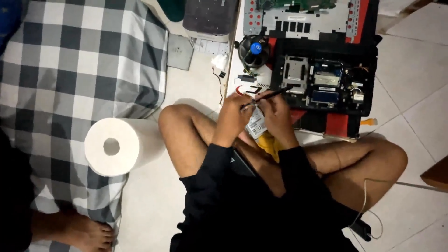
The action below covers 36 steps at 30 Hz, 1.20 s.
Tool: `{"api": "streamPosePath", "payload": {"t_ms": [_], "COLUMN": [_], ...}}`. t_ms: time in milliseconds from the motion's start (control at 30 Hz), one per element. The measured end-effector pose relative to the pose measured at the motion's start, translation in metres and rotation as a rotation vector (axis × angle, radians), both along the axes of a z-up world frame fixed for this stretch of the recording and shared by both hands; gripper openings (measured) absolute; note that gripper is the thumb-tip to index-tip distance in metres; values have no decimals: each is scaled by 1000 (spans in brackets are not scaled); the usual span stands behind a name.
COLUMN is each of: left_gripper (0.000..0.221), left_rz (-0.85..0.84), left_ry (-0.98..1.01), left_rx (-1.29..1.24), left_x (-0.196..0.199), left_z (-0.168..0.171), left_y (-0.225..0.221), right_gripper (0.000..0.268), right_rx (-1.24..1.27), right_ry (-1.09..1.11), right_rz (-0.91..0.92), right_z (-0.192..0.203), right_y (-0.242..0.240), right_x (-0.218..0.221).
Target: A person is repairing a laptop by handling a hard drive and using a precision screwdriver set while sitting on the floor.
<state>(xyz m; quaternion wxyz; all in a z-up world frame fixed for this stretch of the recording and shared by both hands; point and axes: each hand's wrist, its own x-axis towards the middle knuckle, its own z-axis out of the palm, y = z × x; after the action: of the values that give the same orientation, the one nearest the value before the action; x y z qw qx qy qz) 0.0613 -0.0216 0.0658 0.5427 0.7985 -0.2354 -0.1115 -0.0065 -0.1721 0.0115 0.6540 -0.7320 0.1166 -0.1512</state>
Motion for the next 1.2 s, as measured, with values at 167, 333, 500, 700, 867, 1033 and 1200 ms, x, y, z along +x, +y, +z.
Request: {"api": "streamPosePath", "payload": {"t_ms": [167,333,500,700,867,1033,1200], "left_gripper": [10,9,8,10,13,18,18], "left_rz": [67,87,72,77,74,111,227], "left_ry": [-122,-152,-177,-223,-369,-372,72], "left_rx": [182,240,278,287,355,338,-47], "left_x": [-10,-9,-12,-14,-16,-20,-7], "left_z": [-20,-25,-29,-39,-54,-24,-16], "left_y": [-11,-16,-15,-15,-17,-21,-6], "right_gripper": [13,11,13,17,20,22,21], "right_rx": [65,81,123,166,237,261,289], "right_ry": [-59,-88,-50,-26,-33,-46,-35], "right_rz": [-20,-34,-59,-90,-157,-187,-193], "right_z": [-19,-30,-30,-38,-43,-42,-42], "right_y": [-1,-3,-6,-13,-17,-19,-18], "right_x": [-6,-5,-6,-9,-9,-11,-14]}}
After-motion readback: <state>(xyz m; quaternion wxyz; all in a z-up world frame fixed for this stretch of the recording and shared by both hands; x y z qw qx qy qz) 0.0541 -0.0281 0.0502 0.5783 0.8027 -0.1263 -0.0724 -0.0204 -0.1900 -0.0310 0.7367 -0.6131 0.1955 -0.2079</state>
